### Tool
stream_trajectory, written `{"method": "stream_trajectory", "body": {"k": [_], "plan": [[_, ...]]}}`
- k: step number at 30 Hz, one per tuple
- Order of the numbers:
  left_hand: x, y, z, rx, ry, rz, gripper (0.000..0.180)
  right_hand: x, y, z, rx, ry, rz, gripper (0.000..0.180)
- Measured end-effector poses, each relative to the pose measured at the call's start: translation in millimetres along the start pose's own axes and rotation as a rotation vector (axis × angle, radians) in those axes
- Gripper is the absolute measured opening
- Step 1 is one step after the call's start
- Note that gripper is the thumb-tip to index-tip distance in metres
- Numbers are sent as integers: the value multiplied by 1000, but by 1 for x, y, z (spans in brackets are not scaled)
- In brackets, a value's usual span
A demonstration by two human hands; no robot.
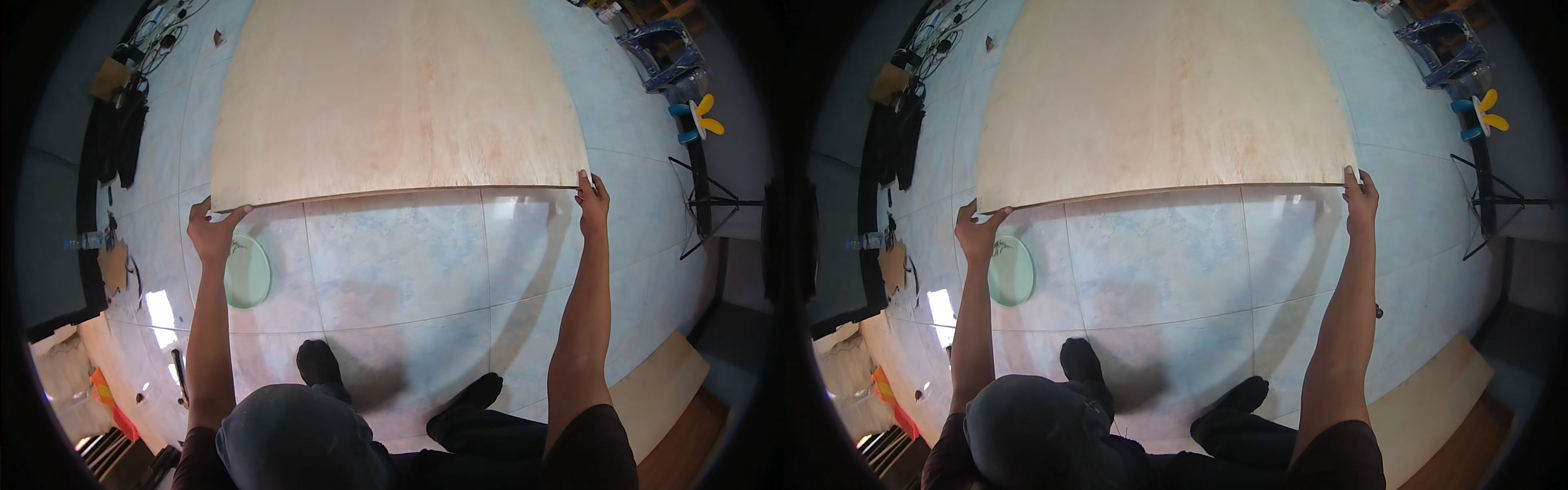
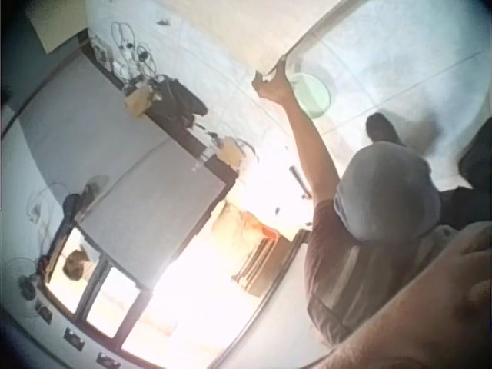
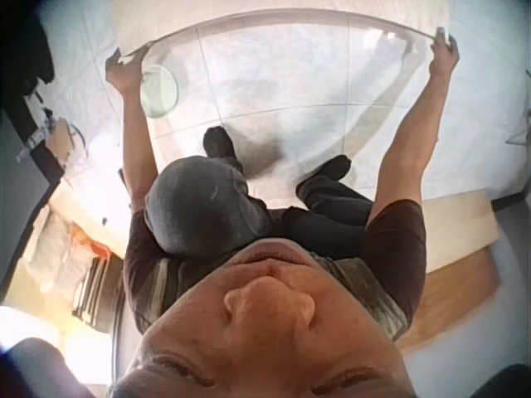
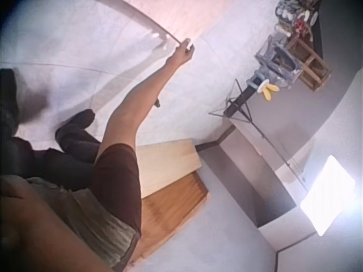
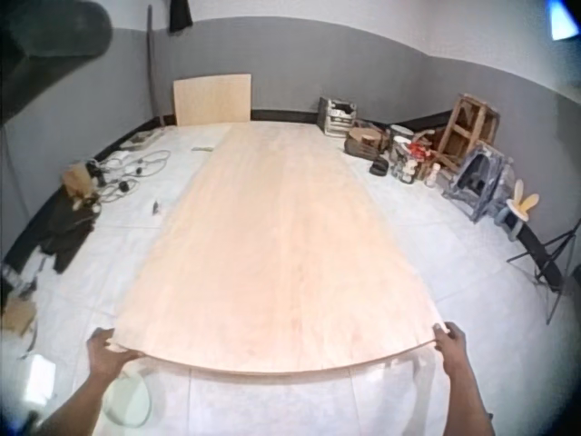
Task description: The person assembles a wooden board by hammering nails into its edges. They use a hammer to drive nails and a screwdriver to adjust the wood pieces, working on a tiled floor.
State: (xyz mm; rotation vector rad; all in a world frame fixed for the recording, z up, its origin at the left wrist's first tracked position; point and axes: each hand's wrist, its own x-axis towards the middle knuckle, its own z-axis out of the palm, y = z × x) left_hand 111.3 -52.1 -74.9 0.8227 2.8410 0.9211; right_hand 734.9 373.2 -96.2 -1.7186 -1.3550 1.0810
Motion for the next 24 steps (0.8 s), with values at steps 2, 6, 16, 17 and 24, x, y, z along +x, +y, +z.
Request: {"method": "stream_trajectory", "body": {"k": [2,6,16,17,24], "plan": [[1,4,8,16,-26,-59,75,2,11,9,-36,-23,25,94],[7,-6,28,18,-53,-41,74,16,36,21,24,-44,18,86],[17,-26,41,112,-105,-45,81,19,69,44,-145,-14,5,102],[18,-27,38,145,-106,-25,82,18,70,51,-138,19,13,89],[4,-59,7,33,16,148,52,26,47,96,-677,365,52,84]]}}
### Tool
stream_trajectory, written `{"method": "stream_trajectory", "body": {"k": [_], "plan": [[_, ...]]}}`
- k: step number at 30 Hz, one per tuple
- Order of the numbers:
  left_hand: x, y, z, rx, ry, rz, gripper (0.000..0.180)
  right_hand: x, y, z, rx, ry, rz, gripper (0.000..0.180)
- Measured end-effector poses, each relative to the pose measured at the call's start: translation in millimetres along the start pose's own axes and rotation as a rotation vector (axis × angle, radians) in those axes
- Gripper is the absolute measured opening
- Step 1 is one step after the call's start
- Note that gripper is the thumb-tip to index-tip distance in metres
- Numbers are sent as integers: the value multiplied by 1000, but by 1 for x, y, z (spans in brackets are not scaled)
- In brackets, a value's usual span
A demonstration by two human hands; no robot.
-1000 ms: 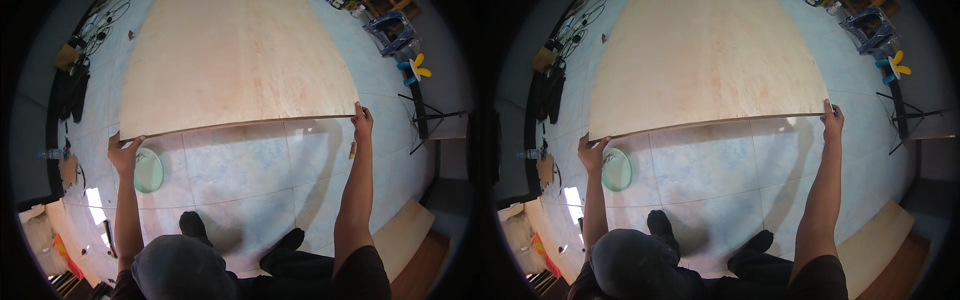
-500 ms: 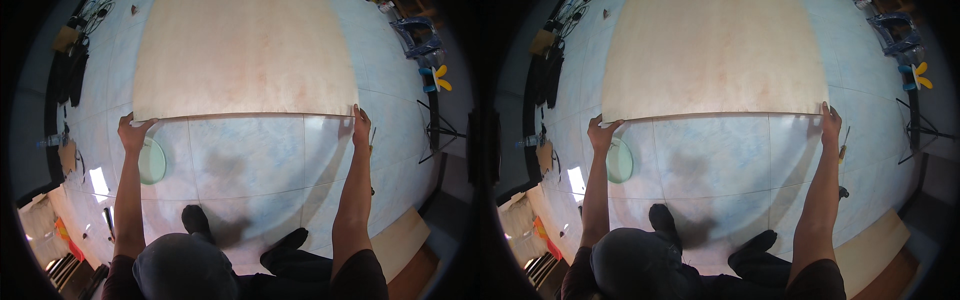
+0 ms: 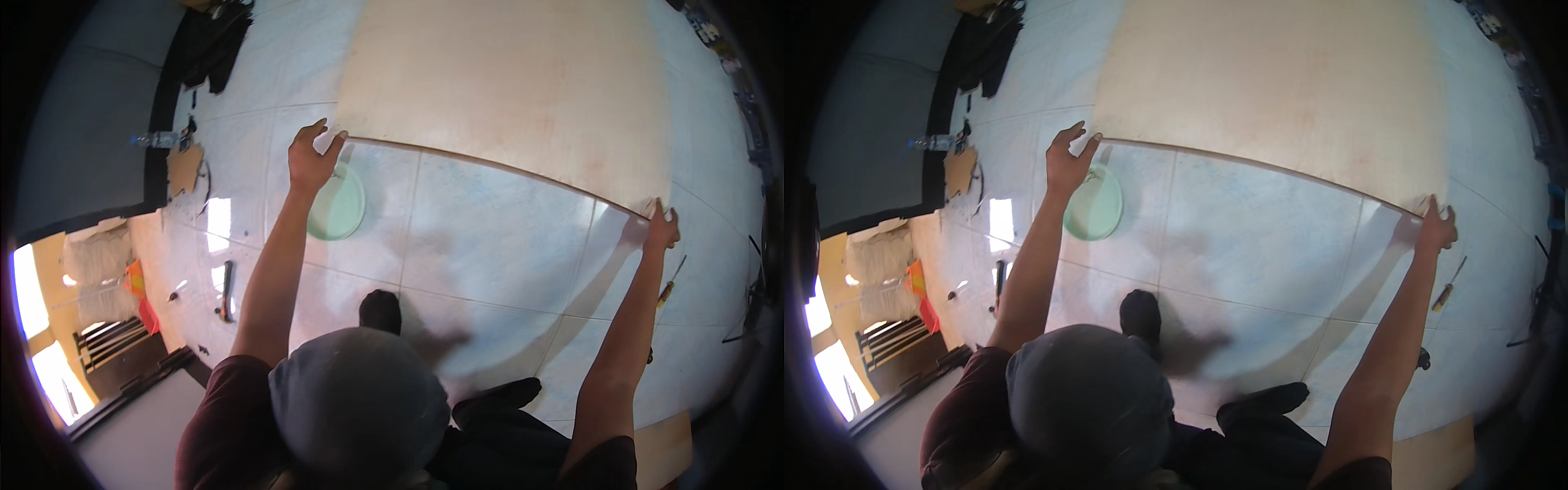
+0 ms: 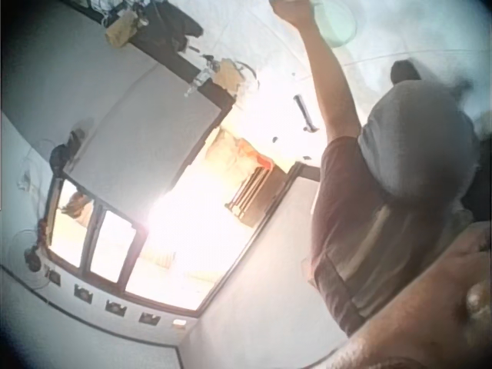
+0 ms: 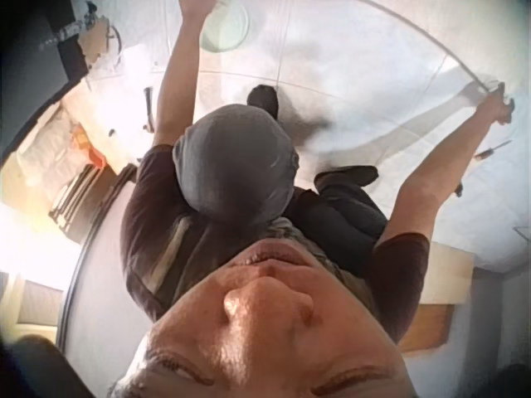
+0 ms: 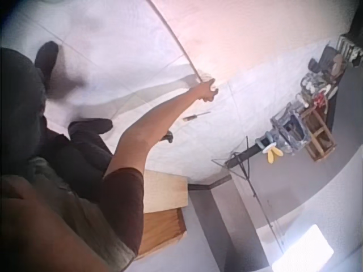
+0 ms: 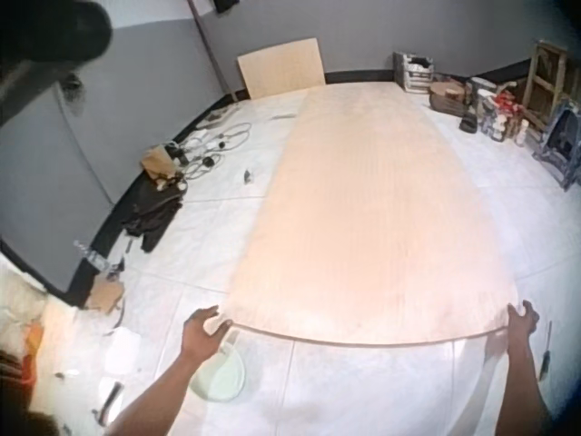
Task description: The person assembles a wooden board by hammering nails into its edges. They use a hammer to drive nails and a screwdriver to adjust the wood pieces, working on a tiled floor.
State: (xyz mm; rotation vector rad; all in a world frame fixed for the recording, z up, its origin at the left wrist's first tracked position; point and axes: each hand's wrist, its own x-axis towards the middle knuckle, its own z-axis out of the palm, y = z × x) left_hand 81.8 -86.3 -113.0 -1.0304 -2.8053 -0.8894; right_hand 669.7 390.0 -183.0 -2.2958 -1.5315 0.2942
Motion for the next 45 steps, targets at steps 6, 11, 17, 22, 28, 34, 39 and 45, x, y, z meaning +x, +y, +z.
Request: {"method": "stream_trajectory", "body": {"k": [6,11,17,22,28,34,39,45], "plan": [[-74,-38,-22,133,-8,48,24,-13,-79,-1,268,163,-560,60],[-96,-10,5,256,-30,26,20,-103,-125,-11,383,30,-742,41],[-88,-10,26,221,-23,-127,17,-137,-137,-30,450,-71,-786,34],[-87,-30,29,200,-44,-95,13,-151,-147,-72,228,-232,-1220,39],[-90,-13,17,11,32,-130,10,-158,-96,-174,-238,-502,-1422,50],[-86,56,17,-124,37,81,12,-198,-85,-179,-269,-614,-1523,66],[-69,78,51,-411,-75,-64,28,-298,-155,-74,-327,-577,-1715,80],[-57,95,59,-508,-36,106,10,-355,-147,6,-247,-511,-1436,76]]}}
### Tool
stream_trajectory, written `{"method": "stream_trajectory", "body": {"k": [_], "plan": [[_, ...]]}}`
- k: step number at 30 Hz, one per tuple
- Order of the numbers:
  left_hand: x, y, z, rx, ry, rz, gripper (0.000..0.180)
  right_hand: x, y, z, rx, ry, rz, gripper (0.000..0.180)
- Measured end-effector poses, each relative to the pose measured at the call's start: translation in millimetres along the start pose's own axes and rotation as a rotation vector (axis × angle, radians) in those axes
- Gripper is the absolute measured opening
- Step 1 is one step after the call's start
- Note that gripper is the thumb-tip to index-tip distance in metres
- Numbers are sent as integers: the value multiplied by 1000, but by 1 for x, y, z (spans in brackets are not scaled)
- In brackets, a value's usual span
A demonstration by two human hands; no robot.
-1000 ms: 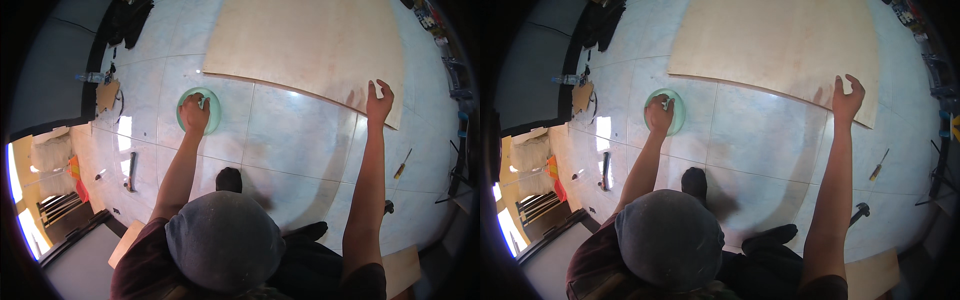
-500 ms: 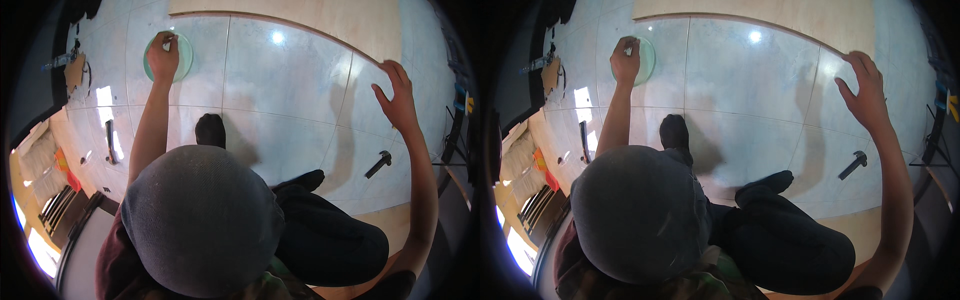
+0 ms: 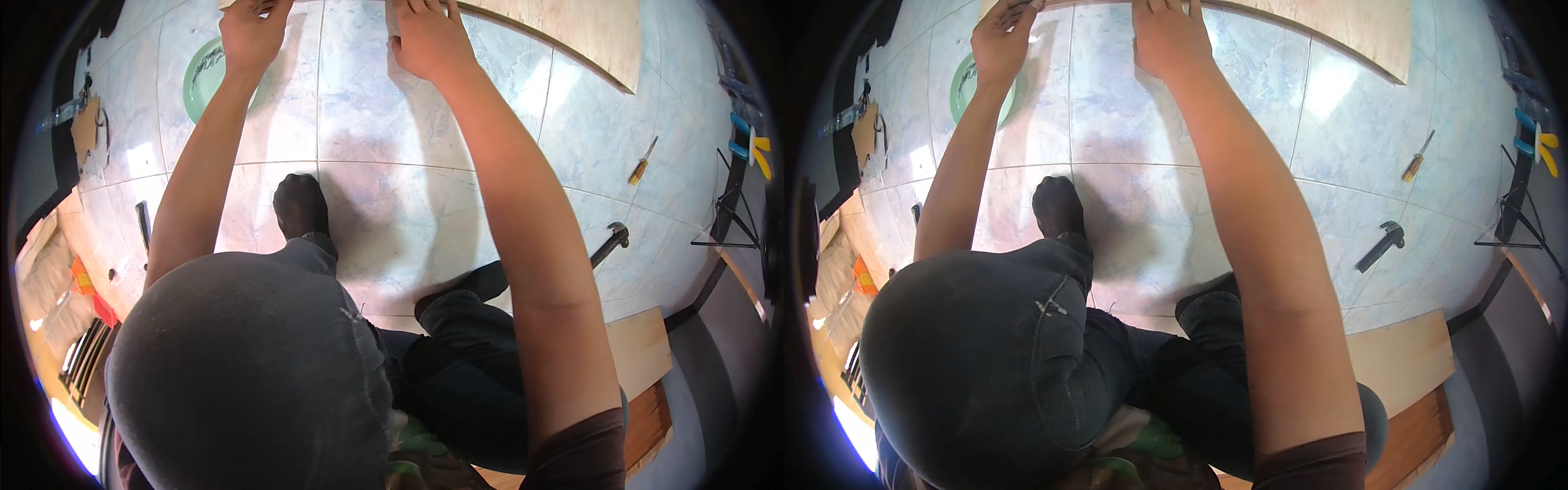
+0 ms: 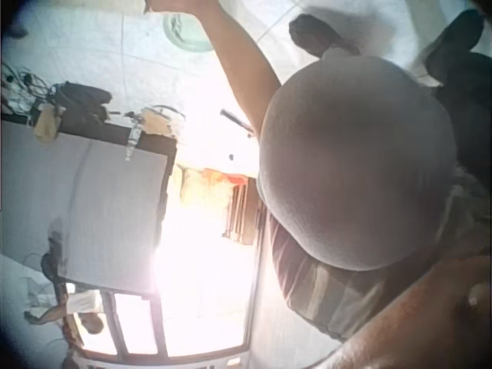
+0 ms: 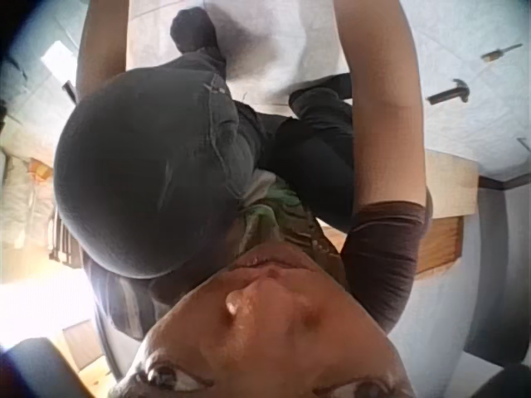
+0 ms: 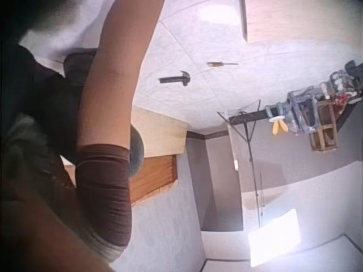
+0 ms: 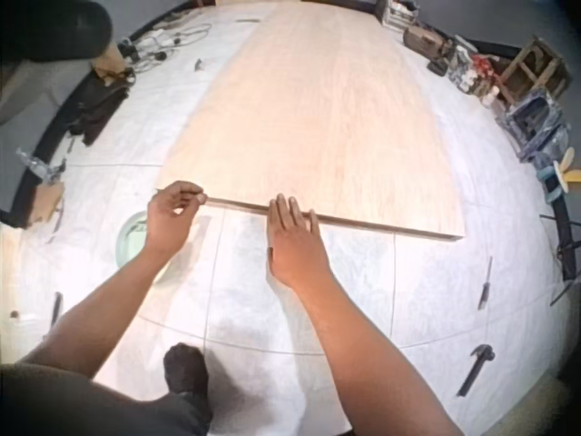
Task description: The person assembles a wooden board by hammering nails into its edges. They use a hammer to drive nails and a screwdriver to adjust the wood pieces, working on a tiled floor.
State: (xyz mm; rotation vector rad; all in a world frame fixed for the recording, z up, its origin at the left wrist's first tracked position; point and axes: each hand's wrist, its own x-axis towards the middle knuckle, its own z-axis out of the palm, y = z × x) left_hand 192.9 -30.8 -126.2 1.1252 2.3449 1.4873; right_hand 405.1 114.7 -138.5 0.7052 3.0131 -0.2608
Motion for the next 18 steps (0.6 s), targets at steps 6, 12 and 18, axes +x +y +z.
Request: {"method": "stream_trajectory", "body": {"k": [6,12,18], "plan": [[7,3,1,8,-79,-20,9,0,-1,27,-90,146,52,66],[26,-10,26,-66,-104,-10,10,10,0,26,-50,154,68,62],[26,-15,57,-60,-141,24,11,10,-3,23,-33,122,114,61]]}}
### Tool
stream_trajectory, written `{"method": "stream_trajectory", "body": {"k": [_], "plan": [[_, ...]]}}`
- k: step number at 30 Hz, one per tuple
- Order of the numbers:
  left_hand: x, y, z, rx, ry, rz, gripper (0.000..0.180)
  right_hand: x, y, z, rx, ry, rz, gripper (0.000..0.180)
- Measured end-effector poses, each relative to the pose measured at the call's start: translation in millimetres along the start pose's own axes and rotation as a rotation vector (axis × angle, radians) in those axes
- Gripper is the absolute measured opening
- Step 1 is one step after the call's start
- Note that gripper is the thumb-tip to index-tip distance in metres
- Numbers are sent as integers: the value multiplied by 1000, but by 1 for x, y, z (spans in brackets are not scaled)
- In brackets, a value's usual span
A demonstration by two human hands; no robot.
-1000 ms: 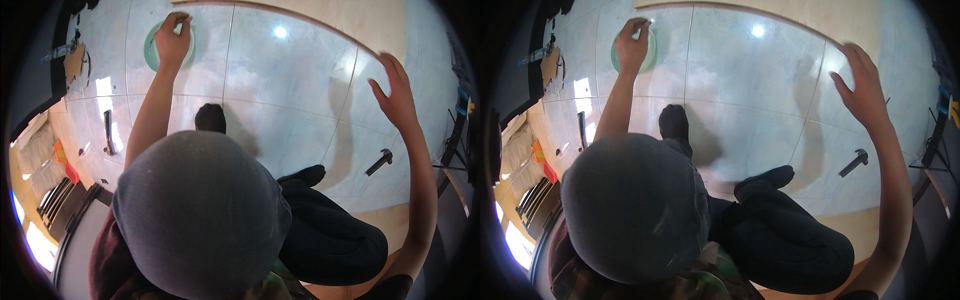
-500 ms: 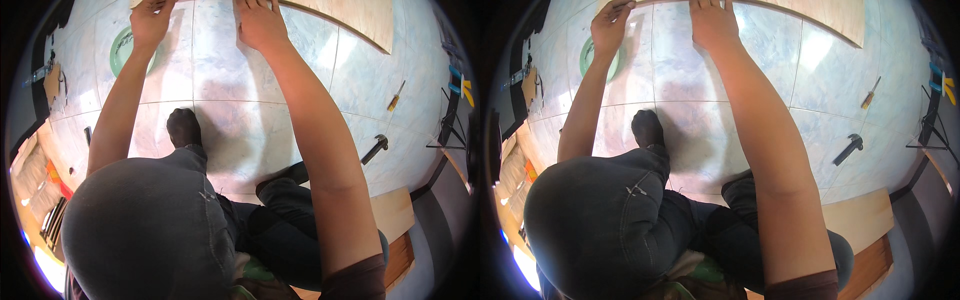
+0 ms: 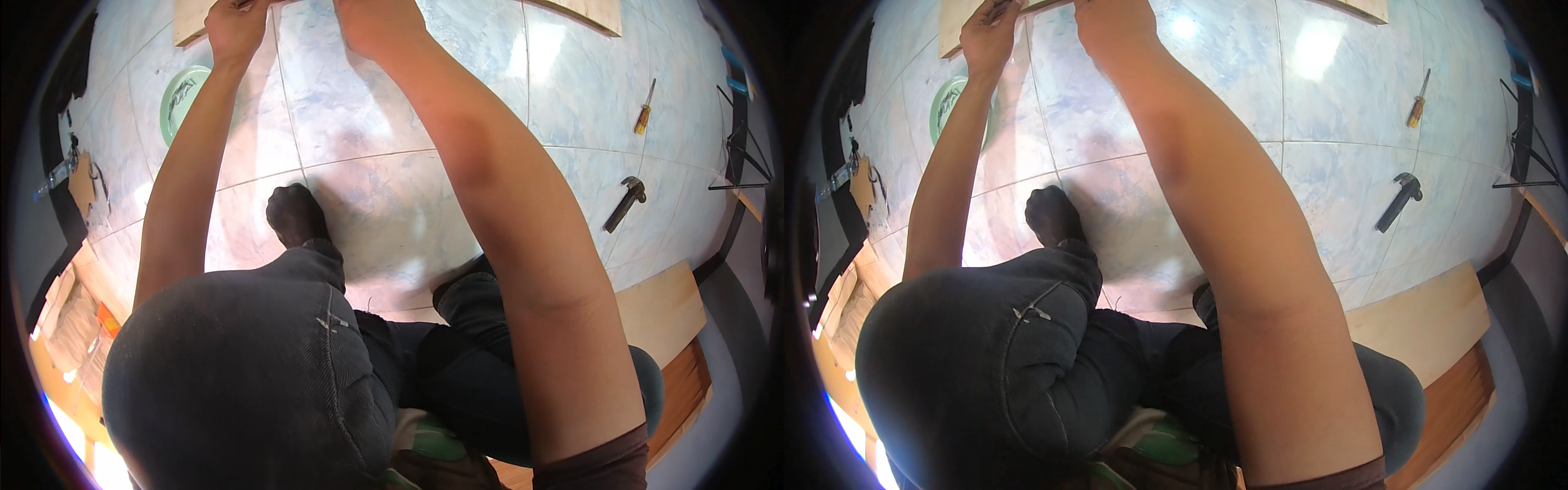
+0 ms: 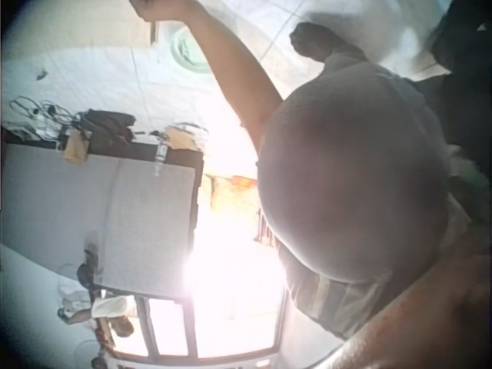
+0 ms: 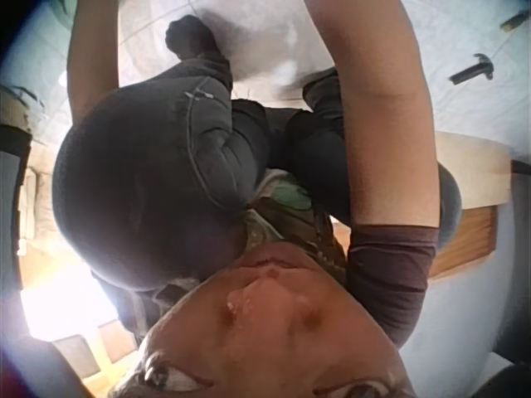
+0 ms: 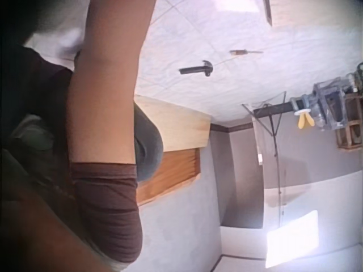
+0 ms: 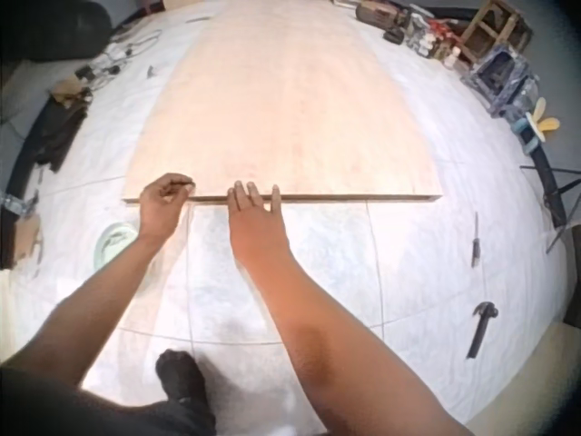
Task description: The person assembles a wooden board by hammering nails into its edges. They use a hammer to drive nails and a screwdriver to adjust the wood pieces, working on a tiled floor.
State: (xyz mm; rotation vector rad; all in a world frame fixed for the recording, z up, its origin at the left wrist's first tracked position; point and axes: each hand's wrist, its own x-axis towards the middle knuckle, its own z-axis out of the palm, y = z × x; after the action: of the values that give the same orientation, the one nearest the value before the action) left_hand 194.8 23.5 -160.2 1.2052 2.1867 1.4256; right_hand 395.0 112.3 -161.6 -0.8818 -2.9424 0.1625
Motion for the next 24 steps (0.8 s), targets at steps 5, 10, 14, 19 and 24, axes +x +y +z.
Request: {"method": "stream_trajectory", "body": {"k": [5,10,14,19,24], "plan": [[-9,10,5,90,-11,60,11,-3,-2,-6,-11,-34,13,62],[-8,-11,-2,69,-79,1,28,-2,-6,-19,15,-117,32,65],[-11,-16,8,-47,-18,82,18,-5,-5,-16,24,-77,46,67],[-12,-17,5,-21,37,50,17,-6,-8,-10,-51,38,29,71],[-14,-11,7,104,66,86,17,-4,-9,-22,-18,-86,37,73]]}}
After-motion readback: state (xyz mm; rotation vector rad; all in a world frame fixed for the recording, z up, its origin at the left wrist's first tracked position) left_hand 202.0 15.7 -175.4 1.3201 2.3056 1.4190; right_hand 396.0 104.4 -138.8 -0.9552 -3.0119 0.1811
